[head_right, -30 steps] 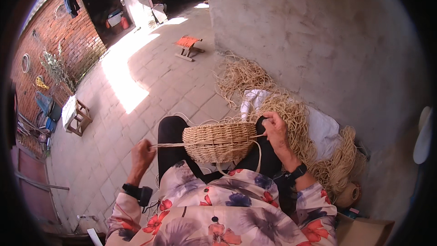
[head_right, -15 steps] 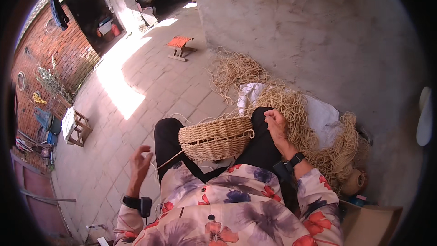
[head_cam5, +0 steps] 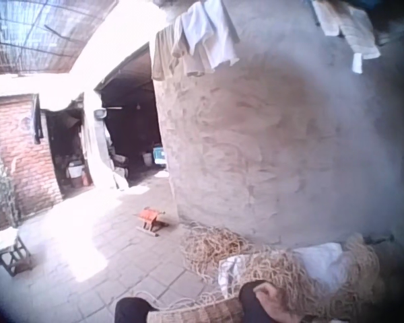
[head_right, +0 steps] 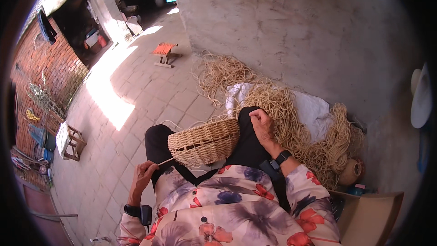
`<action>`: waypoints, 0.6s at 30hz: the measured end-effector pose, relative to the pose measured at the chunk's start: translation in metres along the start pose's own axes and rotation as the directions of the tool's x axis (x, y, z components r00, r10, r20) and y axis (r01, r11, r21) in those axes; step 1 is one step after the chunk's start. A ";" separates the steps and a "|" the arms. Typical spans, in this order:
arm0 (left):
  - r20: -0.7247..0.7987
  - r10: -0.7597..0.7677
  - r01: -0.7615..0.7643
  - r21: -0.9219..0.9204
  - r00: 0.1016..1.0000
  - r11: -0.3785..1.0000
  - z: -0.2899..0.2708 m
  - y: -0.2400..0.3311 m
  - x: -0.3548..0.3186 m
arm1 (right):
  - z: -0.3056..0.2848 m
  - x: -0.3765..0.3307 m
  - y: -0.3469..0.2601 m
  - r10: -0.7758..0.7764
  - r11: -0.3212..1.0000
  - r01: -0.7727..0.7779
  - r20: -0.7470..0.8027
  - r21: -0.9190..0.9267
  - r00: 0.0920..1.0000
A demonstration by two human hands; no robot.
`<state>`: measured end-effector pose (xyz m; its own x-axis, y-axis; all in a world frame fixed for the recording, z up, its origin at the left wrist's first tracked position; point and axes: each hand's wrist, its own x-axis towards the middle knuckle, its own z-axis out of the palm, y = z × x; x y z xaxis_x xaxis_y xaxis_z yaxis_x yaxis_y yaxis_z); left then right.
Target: Weaving a wicker or straw basket by hand.
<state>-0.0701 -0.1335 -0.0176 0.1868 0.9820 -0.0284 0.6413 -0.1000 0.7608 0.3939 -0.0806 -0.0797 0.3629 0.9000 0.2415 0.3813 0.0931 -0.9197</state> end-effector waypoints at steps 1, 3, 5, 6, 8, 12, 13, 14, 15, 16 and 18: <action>-0.005 0.000 0.000 0.001 1.000 1.000 -0.003 -0.001 -0.002 | 0.002 -0.002 -0.005 -0.004 1.000 0.004 0.002 0.003 1.000; -0.060 0.012 -0.008 0.062 0.998 0.998 -0.012 -0.002 -0.005 | 0.005 -0.005 -0.016 -0.044 0.999 0.044 0.031 -0.003 0.999; -0.224 0.017 0.023 0.176 0.974 0.984 -0.030 -0.017 0.000 | 0.008 -0.001 -0.029 -0.060 0.997 0.058 0.036 0.047 0.998; -0.283 0.028 0.014 0.146 0.959 0.989 -0.040 -0.008 0.000 | 0.011 -0.001 -0.053 -0.108 0.994 0.106 0.049 0.028 0.993; -0.308 0.199 -0.158 0.153 0.931 0.976 -0.049 0.032 0.000 | 0.023 -0.007 -0.111 -0.197 0.980 0.196 0.105 0.025 0.975; -0.164 0.583 -0.574 0.100 0.796 0.812 -0.020 0.105 0.002 | 0.059 -0.026 -0.184 -0.445 0.896 0.417 0.336 0.154 0.830; -0.080 0.664 -0.659 0.078 0.744 0.748 -0.011 0.115 0.002 | 0.068 -0.035 -0.192 -0.447 0.892 0.426 0.427 0.151 0.786; -0.028 0.692 -0.692 0.025 0.721 0.721 -0.001 0.122 0.001 | 0.081 -0.042 -0.191 -0.458 0.887 0.432 0.437 0.163 0.774; 0.021 0.726 -0.725 -0.042 0.687 0.688 0.010 0.125 0.002 | 0.095 -0.048 -0.183 -0.293 0.942 0.100 0.643 0.320 0.708; 0.073 0.712 -0.707 -0.089 0.698 0.702 0.020 0.121 0.001 | 0.103 -0.053 -0.179 -0.172 0.894 -0.269 0.828 0.358 0.533; 0.152 0.690 -0.674 -0.147 0.708 0.724 0.039 0.109 -0.001 | 0.105 -0.058 -0.177 -0.120 0.867 -0.371 0.863 0.332 0.491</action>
<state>0.0288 -0.1514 0.0400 0.6877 0.6019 0.4060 0.2290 -0.7104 0.6655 0.2158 -0.1049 0.0364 -0.6010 0.7984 -0.0381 -0.0859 -0.1119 -0.9900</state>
